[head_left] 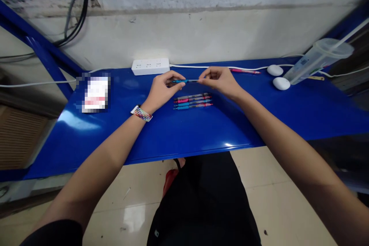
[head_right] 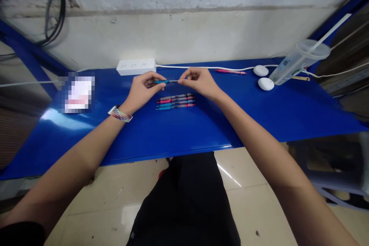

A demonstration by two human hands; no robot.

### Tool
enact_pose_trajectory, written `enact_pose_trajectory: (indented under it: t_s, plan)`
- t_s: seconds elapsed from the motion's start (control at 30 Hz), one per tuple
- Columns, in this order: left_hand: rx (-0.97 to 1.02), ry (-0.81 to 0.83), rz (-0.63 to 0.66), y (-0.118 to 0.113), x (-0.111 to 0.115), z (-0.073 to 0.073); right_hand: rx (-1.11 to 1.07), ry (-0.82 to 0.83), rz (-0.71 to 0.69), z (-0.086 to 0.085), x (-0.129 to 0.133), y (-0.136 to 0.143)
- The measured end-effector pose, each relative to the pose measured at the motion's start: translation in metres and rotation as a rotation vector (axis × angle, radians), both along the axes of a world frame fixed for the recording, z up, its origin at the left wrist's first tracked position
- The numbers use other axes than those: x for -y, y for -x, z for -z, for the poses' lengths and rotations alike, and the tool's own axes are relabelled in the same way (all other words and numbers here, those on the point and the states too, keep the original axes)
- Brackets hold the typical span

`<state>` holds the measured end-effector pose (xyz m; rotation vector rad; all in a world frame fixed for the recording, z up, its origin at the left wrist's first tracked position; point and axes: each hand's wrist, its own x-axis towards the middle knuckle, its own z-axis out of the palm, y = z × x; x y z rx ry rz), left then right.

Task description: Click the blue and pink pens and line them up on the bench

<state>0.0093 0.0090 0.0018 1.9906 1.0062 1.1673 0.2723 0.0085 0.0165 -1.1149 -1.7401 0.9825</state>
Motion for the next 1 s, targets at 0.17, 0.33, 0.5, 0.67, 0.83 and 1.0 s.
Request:
enact_pose_trajectory:
  t_s: [0.17,0.33,0.5,0.67,0.83,1.0]
  plan:
    - [-0.070,-0.070,-0.143,0.002,-0.003,0.002,-0.166,0.153,0.015,-0.012,-0.013,0.006]
    - [-0.060,-0.141,-0.171,0.008,-0.007,0.004,-0.365,0.233,-0.010,-0.001,-0.011,0.001]
    - [0.050,-0.136,-0.110,0.008,-0.011,0.009,-0.374,0.195,0.008,0.005,-0.008,-0.008]
    - [0.102,-0.061,-0.080,0.008,-0.011,0.010,-0.419,0.165,0.029,0.009,-0.011,-0.006]
    - [0.103,0.078,-0.078,0.013,-0.011,0.007,-0.453,0.148,-0.022,0.016,-0.011,0.000]
    - [0.111,0.083,-0.042,0.014,-0.018,0.008,-0.507,0.164,0.001,0.022,-0.015,0.000]
